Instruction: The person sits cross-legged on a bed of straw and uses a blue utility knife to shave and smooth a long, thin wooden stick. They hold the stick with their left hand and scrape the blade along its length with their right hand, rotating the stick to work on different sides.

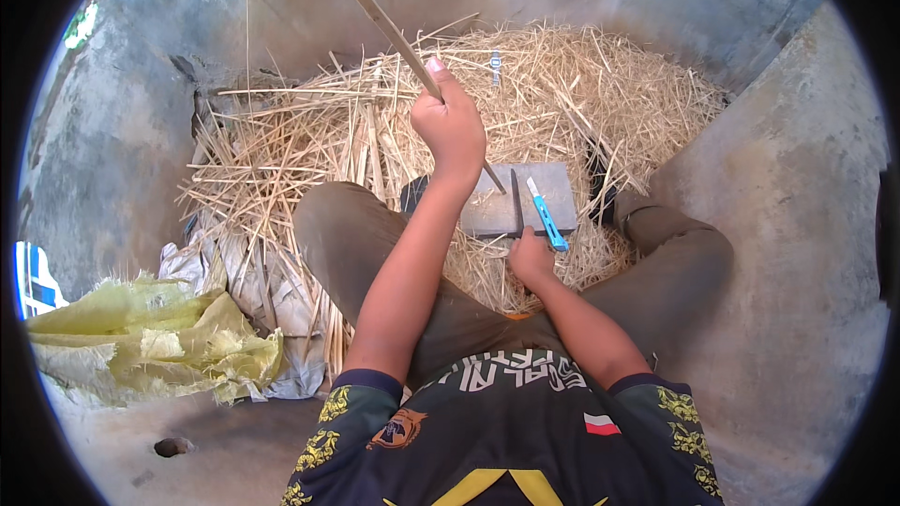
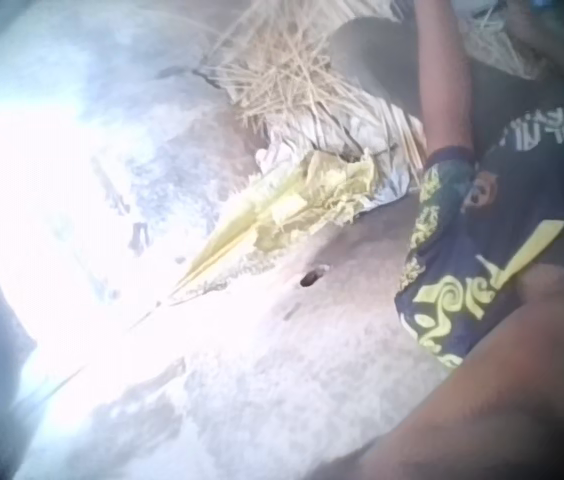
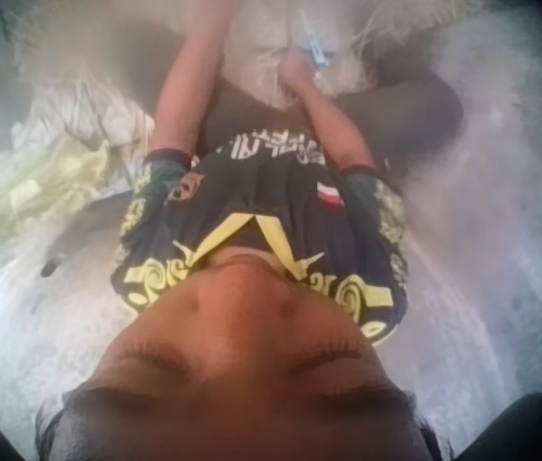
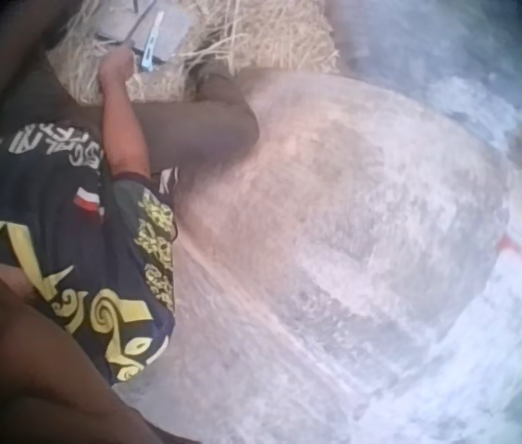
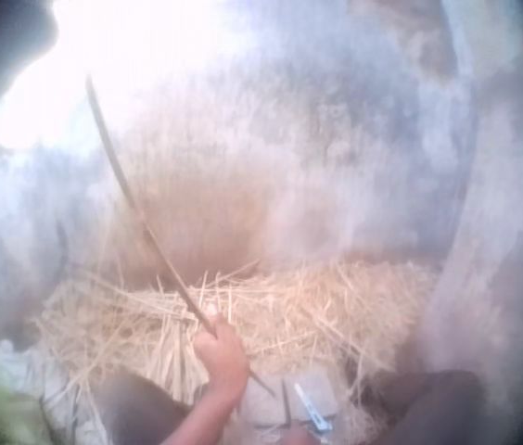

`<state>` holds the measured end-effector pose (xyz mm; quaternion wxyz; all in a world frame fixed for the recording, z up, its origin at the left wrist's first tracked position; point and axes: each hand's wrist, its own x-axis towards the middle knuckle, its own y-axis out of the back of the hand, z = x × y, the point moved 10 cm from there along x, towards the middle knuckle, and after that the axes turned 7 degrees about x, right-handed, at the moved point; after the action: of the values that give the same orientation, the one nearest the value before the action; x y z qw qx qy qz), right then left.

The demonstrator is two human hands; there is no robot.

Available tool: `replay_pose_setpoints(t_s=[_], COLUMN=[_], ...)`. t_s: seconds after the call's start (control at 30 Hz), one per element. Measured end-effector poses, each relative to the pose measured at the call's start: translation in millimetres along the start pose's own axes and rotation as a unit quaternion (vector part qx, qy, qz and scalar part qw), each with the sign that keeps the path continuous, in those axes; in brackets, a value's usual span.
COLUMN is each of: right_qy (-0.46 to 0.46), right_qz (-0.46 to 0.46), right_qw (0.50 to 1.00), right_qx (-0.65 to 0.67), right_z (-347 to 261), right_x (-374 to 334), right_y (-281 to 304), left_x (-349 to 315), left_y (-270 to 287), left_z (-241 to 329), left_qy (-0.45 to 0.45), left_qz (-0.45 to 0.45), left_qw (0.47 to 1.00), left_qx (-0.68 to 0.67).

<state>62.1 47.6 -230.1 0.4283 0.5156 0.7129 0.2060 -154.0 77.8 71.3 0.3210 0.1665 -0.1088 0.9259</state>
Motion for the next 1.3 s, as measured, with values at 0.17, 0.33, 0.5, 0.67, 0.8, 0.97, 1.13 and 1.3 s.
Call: replay_pose_setpoints(t_s=[0.17,0.33,0.5,0.67,0.8,0.97,1.13,1.3], right_qy=[0.009,-0.130,-0.099,0.006,-0.078,-0.007,-0.107,-0.088], right_qz=[-0.081,-0.308,-0.249,-0.308,-0.095,0.178,0.134,0.070], right_qw=[0.997,0.939,0.963,0.911,0.983,0.976,0.982,0.994], right_qx=[-0.008,0.084,-0.004,-0.275,-0.135,-0.125,-0.073,0.001], right_z=[7,36,45,93,17,25,69,73], right_x=[12,3,23,55,12,25,39,68], right_y=[-18,-59,-40,-71,30,71,45,31], left_x=[1,11,10,10,14,12,5,2], left_y=[1,19,27,16,27,18,3,-9], left_z=[-5,4,6,8,1,3,-2,-17], left_qy=[0.024,0.015,0.061,0.065,0.048,0.051,0.074,0.042], left_qz=[-0.018,0.016,0.011,-0.006,0.006,-0.019,-0.077,-0.091], left_qw=[0.999,0.999,0.994,0.994,0.997,0.996,0.990,0.991], left_qx=[-0.031,-0.045,-0.088,-0.085,-0.062,-0.075,-0.092,-0.084])
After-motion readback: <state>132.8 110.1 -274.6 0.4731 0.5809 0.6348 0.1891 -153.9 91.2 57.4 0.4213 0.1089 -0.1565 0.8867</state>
